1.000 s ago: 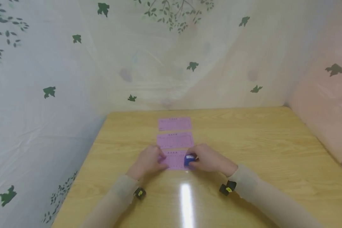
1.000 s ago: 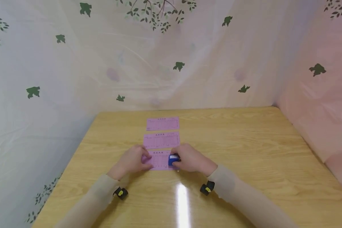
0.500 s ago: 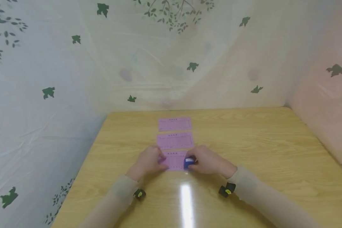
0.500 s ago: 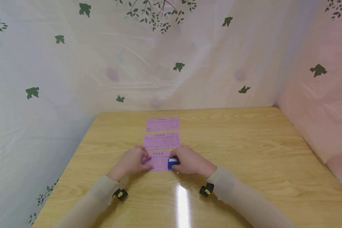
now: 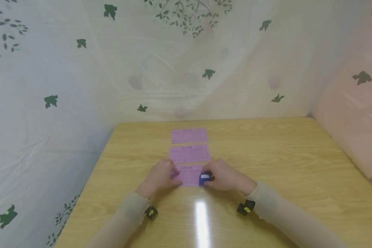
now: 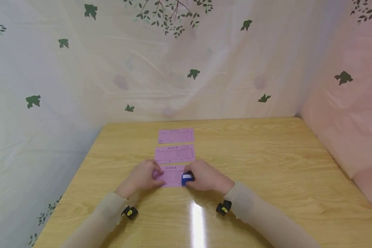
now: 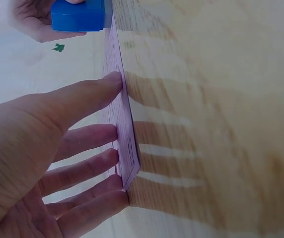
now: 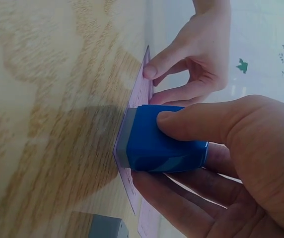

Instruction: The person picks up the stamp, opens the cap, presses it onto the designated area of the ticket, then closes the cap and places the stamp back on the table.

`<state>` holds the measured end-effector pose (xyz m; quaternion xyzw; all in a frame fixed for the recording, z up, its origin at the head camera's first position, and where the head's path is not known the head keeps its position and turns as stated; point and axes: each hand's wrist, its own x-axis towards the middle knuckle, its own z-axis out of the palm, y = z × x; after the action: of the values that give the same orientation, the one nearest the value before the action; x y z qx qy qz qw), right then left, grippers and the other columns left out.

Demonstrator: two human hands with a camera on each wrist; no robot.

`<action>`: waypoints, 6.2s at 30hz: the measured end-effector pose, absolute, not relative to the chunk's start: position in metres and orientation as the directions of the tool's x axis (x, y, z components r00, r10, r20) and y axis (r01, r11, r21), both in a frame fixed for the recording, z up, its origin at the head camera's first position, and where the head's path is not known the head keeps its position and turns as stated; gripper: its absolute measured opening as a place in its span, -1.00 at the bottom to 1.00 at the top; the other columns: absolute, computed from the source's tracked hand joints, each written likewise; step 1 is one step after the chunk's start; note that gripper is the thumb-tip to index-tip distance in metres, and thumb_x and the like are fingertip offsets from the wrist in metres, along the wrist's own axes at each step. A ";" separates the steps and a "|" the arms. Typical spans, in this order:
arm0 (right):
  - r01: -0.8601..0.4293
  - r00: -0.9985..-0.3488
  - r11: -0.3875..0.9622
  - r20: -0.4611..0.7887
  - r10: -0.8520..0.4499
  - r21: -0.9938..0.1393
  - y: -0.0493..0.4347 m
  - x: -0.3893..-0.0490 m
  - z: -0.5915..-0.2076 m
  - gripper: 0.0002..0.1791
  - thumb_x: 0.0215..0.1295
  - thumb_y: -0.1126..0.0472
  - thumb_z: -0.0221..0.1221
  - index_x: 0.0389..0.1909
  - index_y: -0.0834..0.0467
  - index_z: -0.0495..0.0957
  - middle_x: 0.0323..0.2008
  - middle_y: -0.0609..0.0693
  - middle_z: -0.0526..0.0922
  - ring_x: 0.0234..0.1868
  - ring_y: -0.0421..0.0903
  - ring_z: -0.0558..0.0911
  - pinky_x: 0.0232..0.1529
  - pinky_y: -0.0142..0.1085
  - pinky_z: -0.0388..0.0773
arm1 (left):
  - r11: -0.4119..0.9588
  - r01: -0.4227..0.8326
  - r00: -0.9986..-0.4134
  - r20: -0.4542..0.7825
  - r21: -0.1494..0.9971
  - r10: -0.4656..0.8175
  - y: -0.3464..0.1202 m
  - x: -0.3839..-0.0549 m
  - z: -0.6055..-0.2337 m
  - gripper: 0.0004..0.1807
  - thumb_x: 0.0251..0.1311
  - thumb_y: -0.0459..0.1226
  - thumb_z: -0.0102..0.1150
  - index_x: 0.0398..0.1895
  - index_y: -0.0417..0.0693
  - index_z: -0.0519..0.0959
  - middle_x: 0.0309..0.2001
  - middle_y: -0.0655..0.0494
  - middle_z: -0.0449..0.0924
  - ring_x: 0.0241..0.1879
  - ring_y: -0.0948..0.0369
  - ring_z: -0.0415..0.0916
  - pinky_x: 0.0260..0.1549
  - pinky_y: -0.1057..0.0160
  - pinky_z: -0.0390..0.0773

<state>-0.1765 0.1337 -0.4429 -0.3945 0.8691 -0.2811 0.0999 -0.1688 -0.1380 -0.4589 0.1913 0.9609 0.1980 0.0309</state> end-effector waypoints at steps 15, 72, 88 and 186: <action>-0.612 -0.685 0.542 0.042 -0.727 -0.576 0.132 -0.174 -0.447 -0.65 0.27 0.34 0.40 0.08 0.16 0.74 -0.01 0.01 0.84 -0.15 -0.25 0.77 -0.08 -0.48 0.71 | 0.851 0.351 -0.925 0.004 0.391 0.380 -0.139 -0.166 -0.458 -0.53 0.04 -0.05 0.65 -0.07 -0.15 0.80 -0.14 0.02 0.73 -0.23 0.20 0.53 -0.12 0.15 0.67; -0.585 -0.726 0.643 -0.036 -0.687 -0.495 0.128 -0.174 -0.436 -0.82 0.16 0.25 0.52 -0.21 0.13 0.79 -0.30 -0.06 0.83 -0.42 -0.37 0.62 -0.30 -0.51 0.64 | 0.848 0.337 -0.931 0.013 0.409 0.364 -0.136 -0.166 -0.456 -0.53 -0.01 -0.08 0.67 -0.09 -0.16 0.80 -0.15 0.01 0.74 -0.26 0.21 0.53 -0.23 0.22 0.64; -0.588 -0.732 0.649 -0.023 -0.681 -0.483 0.128 -0.174 -0.440 -0.85 0.16 0.27 0.50 -0.24 0.15 0.78 -0.38 -0.09 0.80 -0.49 -0.35 0.57 -0.39 -0.48 0.60 | 0.855 0.328 -0.936 0.013 0.403 0.353 -0.135 -0.167 -0.459 -0.55 -0.01 -0.09 0.66 -0.11 -0.16 0.80 -0.10 -0.02 0.75 -0.21 0.17 0.58 -0.16 0.15 0.69; -0.454 -0.865 0.605 0.161 -0.475 -0.654 0.228 -0.185 -0.395 -0.79 0.36 0.25 0.41 -0.08 0.10 0.61 -0.02 0.16 0.82 0.03 0.16 0.82 -0.06 -0.12 0.84 | 0.741 0.577 -0.805 0.085 0.343 0.587 -0.028 -0.168 -0.445 -0.59 0.19 -0.04 0.50 0.05 -0.01 0.78 0.03 0.17 0.84 0.05 0.17 0.75 0.12 0.25 0.71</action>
<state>-0.1846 0.2279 -0.3945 -0.2593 0.8957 -0.3610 0.0146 -0.1680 -0.0284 -0.4451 0.3118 0.9330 0.1793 0.0143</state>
